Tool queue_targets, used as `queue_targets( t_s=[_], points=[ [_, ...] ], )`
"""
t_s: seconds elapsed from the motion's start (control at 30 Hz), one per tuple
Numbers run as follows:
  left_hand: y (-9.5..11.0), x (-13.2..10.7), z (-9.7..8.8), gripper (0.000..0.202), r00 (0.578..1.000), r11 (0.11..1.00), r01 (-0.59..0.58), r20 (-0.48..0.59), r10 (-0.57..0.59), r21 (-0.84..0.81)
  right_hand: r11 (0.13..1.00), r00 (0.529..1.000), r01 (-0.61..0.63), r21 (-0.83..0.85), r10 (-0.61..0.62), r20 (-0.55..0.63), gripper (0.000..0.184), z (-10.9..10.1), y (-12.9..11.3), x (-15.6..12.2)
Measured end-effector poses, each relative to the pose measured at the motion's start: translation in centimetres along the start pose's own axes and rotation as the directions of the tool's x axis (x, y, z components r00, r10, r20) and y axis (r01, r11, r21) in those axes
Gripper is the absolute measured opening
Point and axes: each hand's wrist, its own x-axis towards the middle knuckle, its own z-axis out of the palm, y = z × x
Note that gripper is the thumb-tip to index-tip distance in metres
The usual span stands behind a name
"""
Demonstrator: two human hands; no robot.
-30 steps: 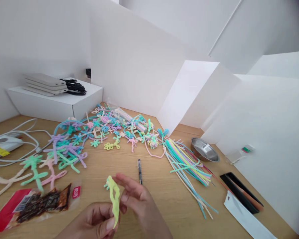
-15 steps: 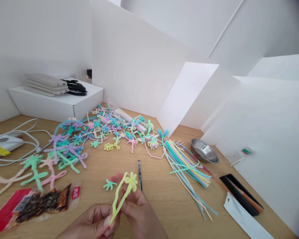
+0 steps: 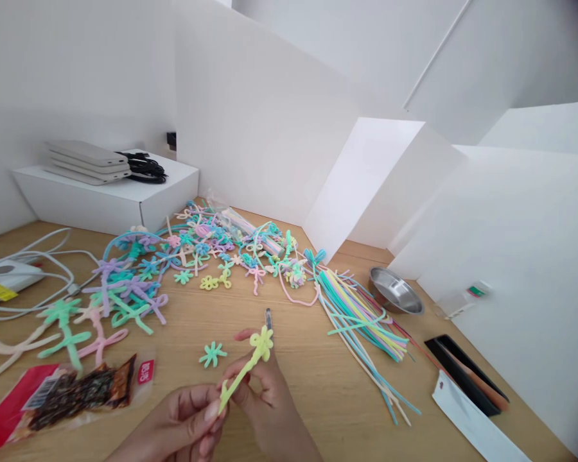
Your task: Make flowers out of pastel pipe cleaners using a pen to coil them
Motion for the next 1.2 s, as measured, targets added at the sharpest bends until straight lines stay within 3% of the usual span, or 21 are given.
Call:
queue_targets(
  t_s=[0.13, 0.2, 0.3, 0.4, 0.47, 0.53, 0.6, 0.73, 0.83, 0.93, 1.07, 1.2],
  points=[
    [0.2, 0.6, -1.0, 0.026, 0.989, 0.978, -0.099, -0.093, 0.118, 0.184, 0.978, 0.995, 0.024, -0.207, -0.043, -0.090, 0.017, 0.5, 1.1, -0.1],
    [0.2, 0.7, -1.6, 0.025, 0.960, 0.925, -0.161, -0.161, 0.227, 0.346, 0.931, 0.990, 0.053, -0.362, -0.096, -0.103, 0.014, 1.0, 1.5, -0.3],
    [0.1, 0.5, -2.2, 0.023, 0.891, 0.803, -0.223, -0.220, 0.398, 0.553, 0.786, 0.961, 0.172, -0.595, -0.268, -0.076, 0.014, 1.6, 1.8, -0.6],
    [0.0, 0.4, -2.1, 0.015, 0.820, 0.673, -0.249, -0.218, 0.529, 0.696, 0.666, 0.922, 0.269, -0.695, -0.388, -0.014, 0.019, 1.8, 1.8, -0.8],
    [0.0, 0.3, -1.7, 0.008, 0.768, 0.579, -0.257, -0.200, 0.608, 0.773, 0.662, 0.932, 0.267, -0.700, -0.362, 0.014, 0.022, 1.6, 1.6, -0.8],
    [0.0, 0.2, -1.4, 0.005, 0.714, 0.500, -0.270, -0.178, 0.677, 0.823, 0.702, 0.965, 0.216, -0.679, -0.260, 0.039, 0.021, 1.3, 1.2, -0.8],
    [0.2, 0.0, -1.2, 0.013, 0.688, 0.463, -0.293, -0.152, 0.709, 0.836, 0.763, 0.988, 0.144, -0.630, -0.151, 0.043, 0.015, 0.9, 0.8, -0.7],
    [0.3, -0.2, -1.3, 0.021, 0.730, 0.489, -0.334, -0.107, 0.675, 0.806, 0.906, 1.000, -0.016, -0.423, 0.008, -0.021, 0.008, 0.3, 0.6, -0.7],
    [0.3, -0.2, -1.3, 0.019, 0.711, 0.499, -0.313, -0.148, 0.687, 0.808, 0.962, 0.979, -0.201, -0.183, 0.200, -0.024, 0.010, 0.2, 1.0, -0.8],
    [0.3, 0.0, -1.1, 0.020, 0.685, 0.487, -0.288, -0.178, 0.707, 0.825, 0.934, 0.936, -0.353, 0.059, 0.352, 0.026, 0.013, 0.1, 1.1, -0.9],
    [0.2, 0.0, -1.0, 0.020, 0.677, 0.463, -0.276, -0.171, 0.715, 0.842, 0.845, 0.900, -0.435, 0.311, 0.413, 0.136, 0.024, 0.1, 1.0, -0.6],
    [0.0, -0.1, -1.1, 0.017, 0.751, 0.564, -0.249, -0.211, 0.626, 0.787, 0.735, 0.884, -0.439, 0.517, 0.456, 0.102, 0.027, 0.6, 1.2, -0.1]
  ],
)
